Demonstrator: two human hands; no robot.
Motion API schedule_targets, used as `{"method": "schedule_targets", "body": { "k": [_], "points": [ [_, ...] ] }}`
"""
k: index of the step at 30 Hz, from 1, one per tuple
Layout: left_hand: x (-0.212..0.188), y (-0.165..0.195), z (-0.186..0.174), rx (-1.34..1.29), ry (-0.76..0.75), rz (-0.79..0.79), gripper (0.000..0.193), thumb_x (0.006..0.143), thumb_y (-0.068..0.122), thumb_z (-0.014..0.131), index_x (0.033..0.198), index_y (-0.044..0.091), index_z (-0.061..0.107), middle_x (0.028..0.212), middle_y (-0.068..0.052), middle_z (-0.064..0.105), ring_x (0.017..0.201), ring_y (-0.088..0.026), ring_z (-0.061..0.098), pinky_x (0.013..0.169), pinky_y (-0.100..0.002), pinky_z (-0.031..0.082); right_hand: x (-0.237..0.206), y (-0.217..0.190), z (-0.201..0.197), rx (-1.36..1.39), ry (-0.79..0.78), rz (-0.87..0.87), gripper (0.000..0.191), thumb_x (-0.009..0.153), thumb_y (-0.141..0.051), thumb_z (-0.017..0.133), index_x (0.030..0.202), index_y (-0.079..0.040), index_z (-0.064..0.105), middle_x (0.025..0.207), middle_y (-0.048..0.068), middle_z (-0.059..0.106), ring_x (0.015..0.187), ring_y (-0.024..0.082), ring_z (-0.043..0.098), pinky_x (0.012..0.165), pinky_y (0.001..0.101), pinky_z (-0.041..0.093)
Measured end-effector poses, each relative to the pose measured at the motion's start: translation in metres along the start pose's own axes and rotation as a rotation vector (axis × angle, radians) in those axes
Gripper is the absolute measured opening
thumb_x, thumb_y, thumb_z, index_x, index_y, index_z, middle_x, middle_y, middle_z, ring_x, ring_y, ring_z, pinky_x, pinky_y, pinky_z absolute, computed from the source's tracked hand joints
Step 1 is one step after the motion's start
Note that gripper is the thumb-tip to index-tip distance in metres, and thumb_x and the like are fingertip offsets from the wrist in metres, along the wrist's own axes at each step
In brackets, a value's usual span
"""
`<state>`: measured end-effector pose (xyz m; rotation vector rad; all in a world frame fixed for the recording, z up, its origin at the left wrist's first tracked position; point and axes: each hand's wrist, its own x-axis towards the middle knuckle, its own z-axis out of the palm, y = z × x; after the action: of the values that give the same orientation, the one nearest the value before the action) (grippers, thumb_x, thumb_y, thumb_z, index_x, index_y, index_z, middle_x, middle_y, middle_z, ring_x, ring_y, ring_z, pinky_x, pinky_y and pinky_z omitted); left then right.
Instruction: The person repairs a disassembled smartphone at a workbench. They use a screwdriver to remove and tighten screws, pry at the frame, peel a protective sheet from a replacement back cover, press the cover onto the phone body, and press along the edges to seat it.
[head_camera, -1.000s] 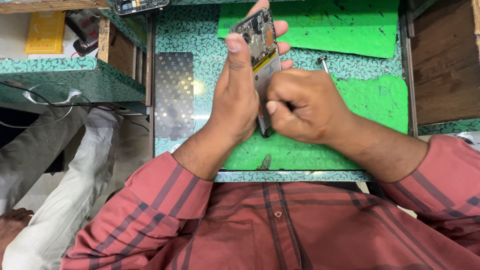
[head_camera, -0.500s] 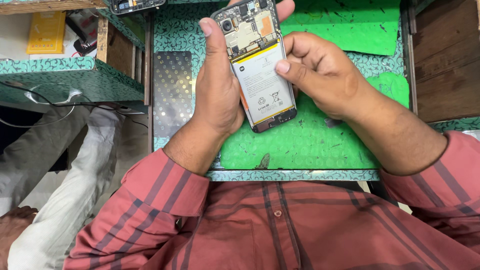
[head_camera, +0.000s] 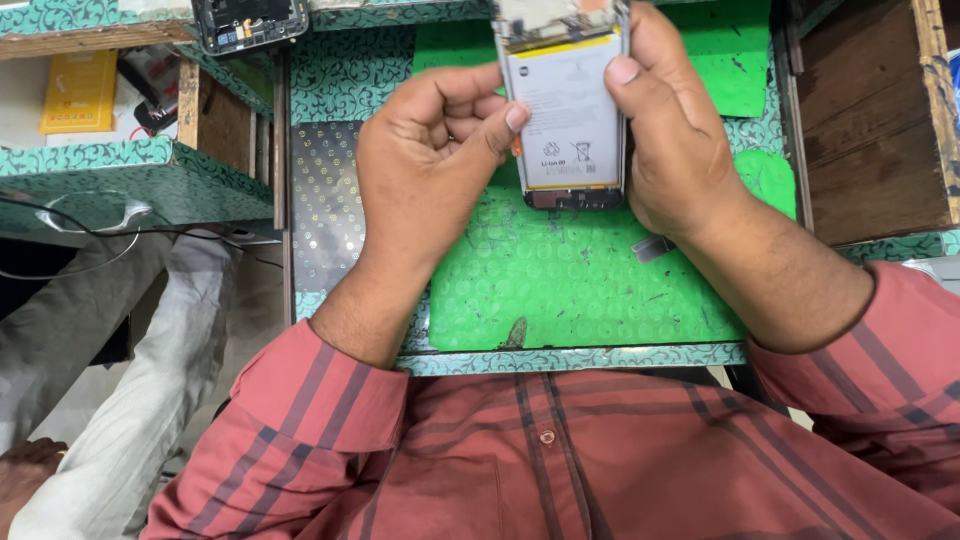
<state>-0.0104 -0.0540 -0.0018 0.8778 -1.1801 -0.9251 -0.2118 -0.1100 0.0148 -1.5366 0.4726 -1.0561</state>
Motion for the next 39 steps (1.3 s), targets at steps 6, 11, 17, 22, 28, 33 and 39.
{"method": "schedule_targets", "body": {
  "k": [6, 11, 17, 22, 28, 33, 39],
  "points": [
    [-0.003, 0.006, 0.009, 0.095, -0.025, -0.025, 0.013, 0.097, -0.001, 0.078, 0.109, -0.003, 0.073, 0.099, -0.009, 0.077, 0.087, -0.008, 0.073, 0.081, -0.023, 0.064, -0.003, -0.004, -0.001, 0.079, 0.039, 0.133, 0.046, 0.121, -0.039, 0.030, 0.143, -0.004, 0.051, 0.130, 0.009, 0.064, 0.115, 0.016, 0.065, 0.103, 0.0317, 0.055],
    [-0.004, 0.013, 0.011, 0.266, -0.044, -0.027, 0.008, 0.096, 0.002, 0.079, 0.102, -0.001, 0.075, 0.096, -0.008, 0.078, 0.085, -0.008, 0.076, 0.078, -0.022, 0.065, 0.000, -0.002, -0.004, 0.099, 0.047, 0.107, 0.043, 0.121, -0.038, 0.034, 0.134, -0.002, 0.053, 0.124, 0.018, 0.068, 0.111, 0.023, 0.070, 0.102, 0.0370, 0.059],
    [-0.004, 0.014, 0.014, 0.343, -0.081, -0.017, 0.015, 0.092, 0.004, 0.081, 0.106, 0.001, 0.075, 0.097, -0.006, 0.077, 0.083, -0.006, 0.075, 0.075, -0.021, 0.064, 0.003, -0.003, -0.005, 0.375, 0.070, 0.209, 0.053, 0.108, -0.044, 0.033, 0.134, -0.004, 0.056, 0.126, 0.018, 0.070, 0.097, 0.026, 0.070, 0.089, 0.0432, 0.060],
    [-0.004, 0.015, 0.017, 0.321, -0.097, -0.082, 0.010, 0.092, 0.007, 0.078, 0.095, 0.002, 0.070, 0.091, -0.003, 0.078, 0.080, -0.005, 0.074, 0.072, -0.021, 0.063, 0.000, -0.009, -0.005, 0.260, 0.041, 0.167, 0.061, 0.117, -0.048, 0.036, 0.145, 0.003, 0.053, 0.119, 0.018, 0.068, 0.098, 0.024, 0.068, 0.093, 0.0388, 0.059],
    [-0.009, 0.022, 0.020, 0.632, -0.167, 0.047, 0.020, 0.095, 0.012, 0.073, 0.082, 0.003, 0.061, 0.071, -0.006, 0.067, 0.062, -0.014, 0.068, 0.058, -0.029, 0.054, -0.002, -0.013, -0.006, 0.242, 0.003, 0.173, 0.063, 0.115, -0.046, 0.045, 0.152, 0.005, 0.051, 0.116, 0.015, 0.068, 0.099, 0.022, 0.068, 0.095, 0.0364, 0.058],
    [-0.011, 0.023, 0.022, 0.893, -0.193, 0.267, 0.017, 0.094, 0.016, 0.069, 0.081, 0.007, 0.063, 0.073, -0.011, 0.065, 0.066, -0.030, 0.066, 0.058, -0.043, 0.049, -0.003, -0.014, -0.006, 0.215, -0.042, 0.124, 0.053, 0.116, -0.037, 0.054, 0.148, 0.005, 0.055, 0.115, 0.014, 0.071, 0.102, 0.021, 0.070, 0.096, 0.0364, 0.059],
    [-0.014, 0.018, 0.021, 0.942, -0.161, 0.382, 0.018, 0.087, 0.016, 0.071, 0.075, 0.008, 0.061, 0.070, -0.009, 0.065, 0.061, -0.029, 0.064, 0.054, -0.043, 0.048, -0.004, -0.014, 0.000, 0.137, 0.002, 0.158, 0.048, 0.114, -0.024, 0.060, 0.153, 0.003, 0.051, 0.113, 0.013, 0.070, 0.103, 0.019, 0.069, 0.094, 0.0348, 0.060]
  ]
}}
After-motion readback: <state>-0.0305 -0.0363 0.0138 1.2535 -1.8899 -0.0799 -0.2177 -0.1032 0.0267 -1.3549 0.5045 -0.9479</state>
